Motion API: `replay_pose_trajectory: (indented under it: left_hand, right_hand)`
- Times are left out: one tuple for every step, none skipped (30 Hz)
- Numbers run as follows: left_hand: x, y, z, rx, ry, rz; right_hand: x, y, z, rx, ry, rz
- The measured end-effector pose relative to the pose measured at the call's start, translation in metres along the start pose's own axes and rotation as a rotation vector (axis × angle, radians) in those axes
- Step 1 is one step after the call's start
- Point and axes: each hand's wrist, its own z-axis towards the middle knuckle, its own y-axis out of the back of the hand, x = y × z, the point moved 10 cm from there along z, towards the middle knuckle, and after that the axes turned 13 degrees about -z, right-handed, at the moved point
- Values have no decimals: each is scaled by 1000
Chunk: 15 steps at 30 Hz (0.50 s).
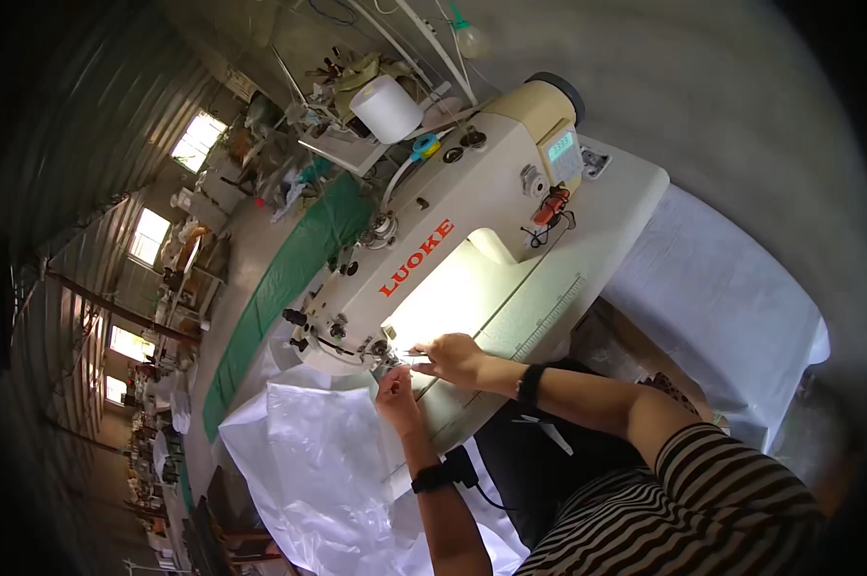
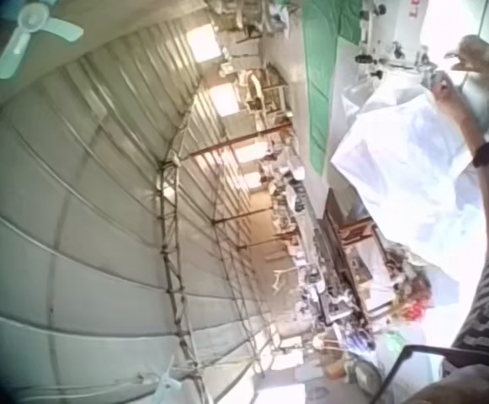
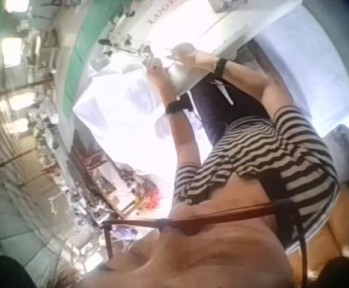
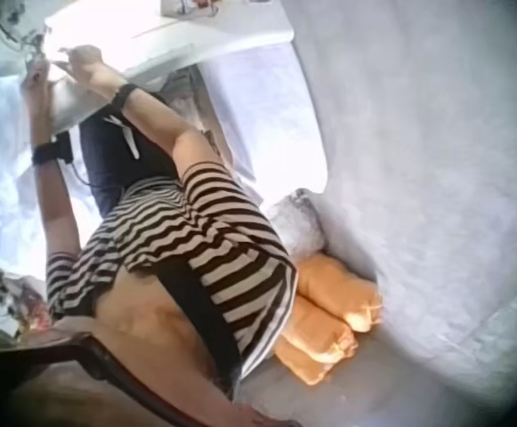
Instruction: The recorder is using an industrial sewing machine to stitch together pieces of white plastic material.
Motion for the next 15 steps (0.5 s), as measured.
replay_pose_trajectory:
  left_hand:
    - [-4, -1, 2, 20, -15, -12]
    - [-10, -2, 4, 46, -42, -39]
    - [-3, -12, -10, 31, -6, -52]
    - [-8, -9, -7, 31, -39, -34]
    - [-17, -9, -5, 38, -116, -40]
    - [-14, -7, -3, 28, -71, -20]
    - [-16, -7, -3, 25, -89, 3]
    - [-19, -8, -3, 27, -127, 26]
    - [-17, -8, -4, 22, -104, 23]
    - [-14, -7, -4, 11, -71, -5]
    - [-13, -6, -3, 6, -62, -56]
    - [-12, -5, -2, -2, -42, -35]
    - [-11, -4, 0, -9, -29, -14]
    - [-9, -3, 0, -10, -10, 1]
    - [-8, -3, 0, -13, -13, 6]
  right_hand:
    - [0, -9, 6, 43, -24, -21]
    - [-1, -16, 12, 76, -46, -43]
    - [-9, -16, 3, 112, -48, -70]
    - [-8, -19, 9, 105, -54, -61]
    - [-8, -20, 13, 96, -60, -74]
    - [-8, -21, 16, 100, -56, -56]
    - [-13, -15, 16, 76, -76, -63]
    - [-20, -13, 14, 87, -127, -77]
    - [-18, -4, 11, 54, -96, -73]
    - [-25, -2, 3, 92, -160, -63]
    - [-29, 6, -2, 73, -199, -12]
    - [-31, 6, -7, 126, -229, 117]
    - [-32, -4, -12, 280, -244, 269]
    - [-29, -17, -18, 429, -256, 328]
    - [-22, -26, -23, 542, -239, 413]
